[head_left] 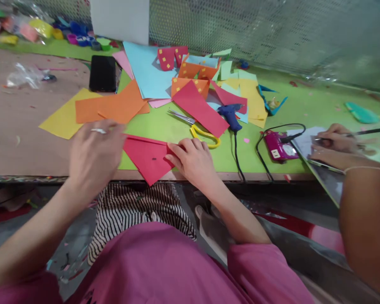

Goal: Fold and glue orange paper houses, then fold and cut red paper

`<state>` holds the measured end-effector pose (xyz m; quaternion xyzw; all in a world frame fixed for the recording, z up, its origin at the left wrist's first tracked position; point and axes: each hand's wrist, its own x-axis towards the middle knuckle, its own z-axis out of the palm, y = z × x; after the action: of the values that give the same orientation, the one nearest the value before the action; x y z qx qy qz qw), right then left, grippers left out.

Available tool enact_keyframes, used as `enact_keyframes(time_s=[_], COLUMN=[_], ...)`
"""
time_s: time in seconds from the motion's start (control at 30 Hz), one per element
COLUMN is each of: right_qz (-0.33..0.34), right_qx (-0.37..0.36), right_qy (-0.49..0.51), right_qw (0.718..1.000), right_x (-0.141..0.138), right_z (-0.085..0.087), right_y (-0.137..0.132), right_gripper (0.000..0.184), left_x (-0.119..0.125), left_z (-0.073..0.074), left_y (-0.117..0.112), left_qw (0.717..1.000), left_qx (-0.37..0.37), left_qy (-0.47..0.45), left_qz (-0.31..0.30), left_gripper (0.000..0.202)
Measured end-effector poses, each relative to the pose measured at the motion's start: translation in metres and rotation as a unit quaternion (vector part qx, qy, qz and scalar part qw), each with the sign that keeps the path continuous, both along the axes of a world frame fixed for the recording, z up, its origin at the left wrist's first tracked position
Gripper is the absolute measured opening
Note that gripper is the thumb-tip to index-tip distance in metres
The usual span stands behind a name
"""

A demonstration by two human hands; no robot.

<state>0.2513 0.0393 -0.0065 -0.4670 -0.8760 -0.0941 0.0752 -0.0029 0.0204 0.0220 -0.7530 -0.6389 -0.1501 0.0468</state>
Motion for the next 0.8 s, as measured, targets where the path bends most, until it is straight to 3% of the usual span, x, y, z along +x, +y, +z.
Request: enact_keyframes(time_s=[0.13, 0.2, 0.57, 0.7, 0.8], right_qz=[-0.007, -0.008, -0.064, -0.119, -0.112], right_qx=[-0.005, -0.012, 0.037, 0.052, 0.044], right_qy=[-0.007, -0.002, 0.026, 0.025, 0.074], right_qw=[1.0, 1.0, 0.997, 0.991, 0.99], right_x=[-0.004, -0.002, 0.06, 0.065, 0.056], right_z=[0.003, 0.003, -0.001, 0.006, 0.009], right_y=[-0.001, -0.002, -0.03, -0.032, -0.023], right_gripper=[0.044, 0.042, 0.039, 0.038, 0.037], left_x=[0.039, 0.047, 0.038, 0.037, 0.034], left_z=[-0.002, -0.007, -0.022, -0.018, -0.014], left_y=[0.021, 0.024, 0.014, 0.021, 0.03], left_qw=[0.982, 0.972, 0.977, 0.98, 0.981], left_qx=[-0.076, -0.084, -0.063, -0.089, -0.107], left_qy=[0.069, 0.096, 0.096, 0.058, 0.01], left_qz=[-0.161, -0.199, -0.181, -0.169, -0.161], left_gripper=[0.029, 0.027, 0.041, 0.035, 0.034])
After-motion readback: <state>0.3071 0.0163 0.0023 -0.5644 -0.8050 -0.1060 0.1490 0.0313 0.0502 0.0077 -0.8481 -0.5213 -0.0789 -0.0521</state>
